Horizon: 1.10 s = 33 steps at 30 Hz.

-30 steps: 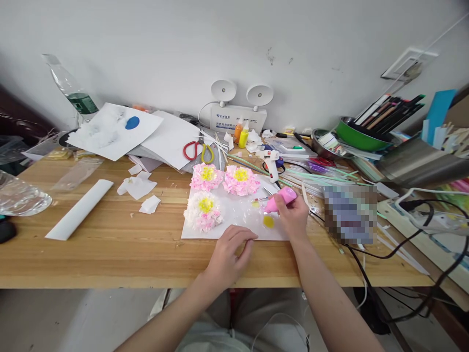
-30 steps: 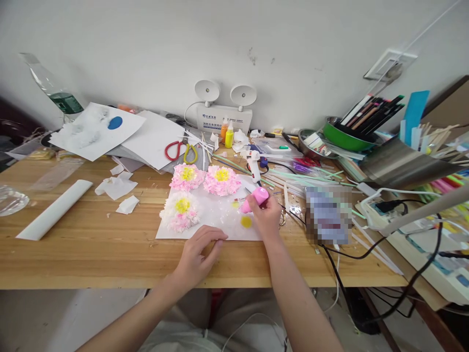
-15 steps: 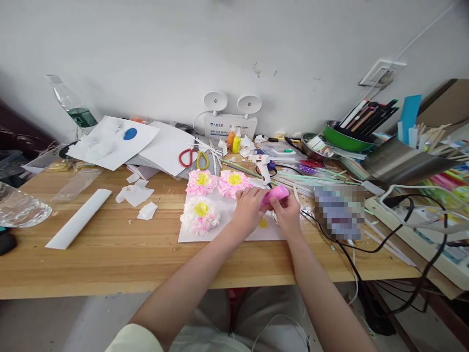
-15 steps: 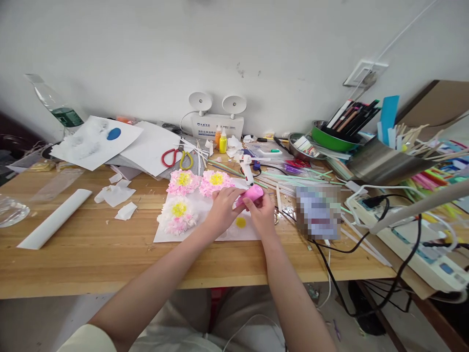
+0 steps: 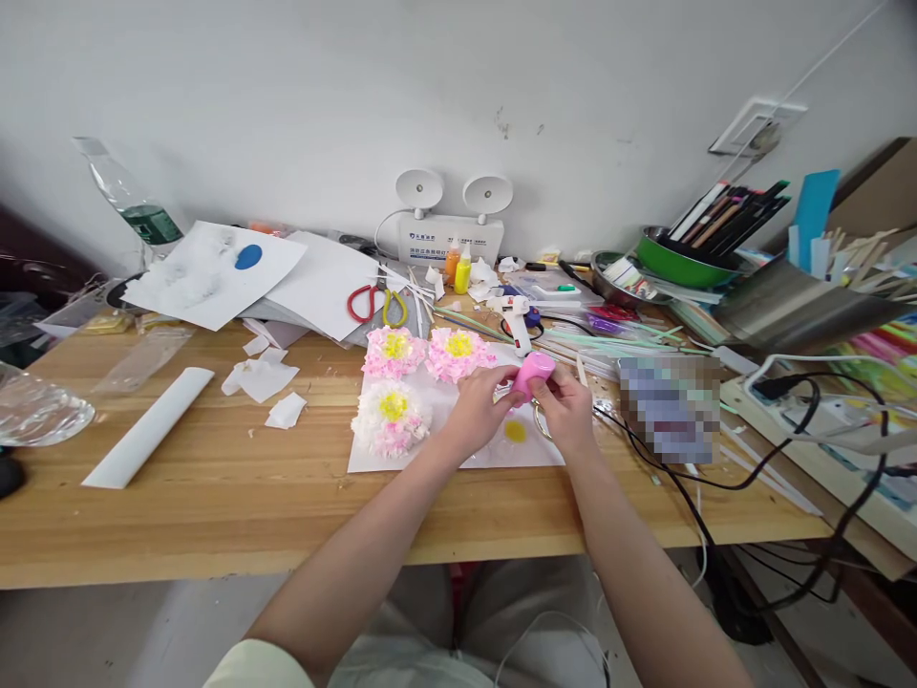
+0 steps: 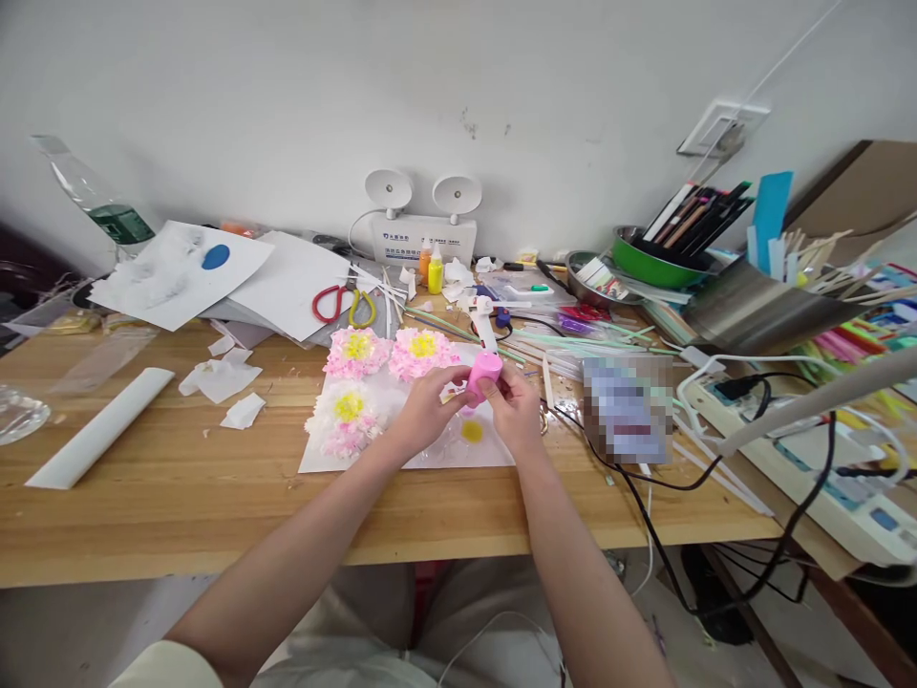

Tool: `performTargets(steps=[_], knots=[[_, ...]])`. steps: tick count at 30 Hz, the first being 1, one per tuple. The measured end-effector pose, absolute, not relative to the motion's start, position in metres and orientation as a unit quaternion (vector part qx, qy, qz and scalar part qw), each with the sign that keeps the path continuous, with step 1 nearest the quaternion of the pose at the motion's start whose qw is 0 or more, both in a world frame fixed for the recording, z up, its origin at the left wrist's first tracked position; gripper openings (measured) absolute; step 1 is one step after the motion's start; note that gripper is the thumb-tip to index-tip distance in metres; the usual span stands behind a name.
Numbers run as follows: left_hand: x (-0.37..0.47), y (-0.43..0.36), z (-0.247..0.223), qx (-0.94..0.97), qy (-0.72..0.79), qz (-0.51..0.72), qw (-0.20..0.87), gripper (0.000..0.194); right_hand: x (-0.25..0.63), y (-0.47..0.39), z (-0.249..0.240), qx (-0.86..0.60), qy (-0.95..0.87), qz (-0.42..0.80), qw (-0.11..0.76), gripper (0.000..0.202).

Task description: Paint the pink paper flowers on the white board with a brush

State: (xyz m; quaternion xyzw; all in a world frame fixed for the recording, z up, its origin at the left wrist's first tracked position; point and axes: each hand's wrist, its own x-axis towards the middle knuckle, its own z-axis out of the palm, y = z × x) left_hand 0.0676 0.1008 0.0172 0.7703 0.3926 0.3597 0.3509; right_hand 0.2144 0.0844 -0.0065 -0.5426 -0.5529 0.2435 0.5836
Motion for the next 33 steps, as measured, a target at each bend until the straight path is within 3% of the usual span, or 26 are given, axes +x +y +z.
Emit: performTargets(steps=[10,17,22,29,33], knots=[[0.0615,0.107,0.0179,0.761,0.354,0.377,0.39,0.03,0.2142,0.0824,-0.0002,-0.503,-0.508,0.394,0.578,0.049],[0.0613,0.1075,0.017,0.793,0.348,0.324,0.381,0.032,0.2179,0.0839,-0.004,-0.512,-0.543,0.302,0.593,0.034],[0.0661,0.1051,0.0147,0.799,0.38,0.349,0.308,0.035,0.2166,0.0858,-0.0063,-0.55,-0.557,0.226,0.58,0.027],[0.0666,0.1098,0.011,0.771,0.395,0.382,0.323,0.024,0.2143,0.0866,-0.003,-0.514,-0.519,0.354,0.584,0.043],[0.0641,0.1092,0.0132,0.78,0.385,0.37,0.327,0.022,0.2163,0.0852,0.0008,-0.509,-0.556,0.339,0.563,0.038]])
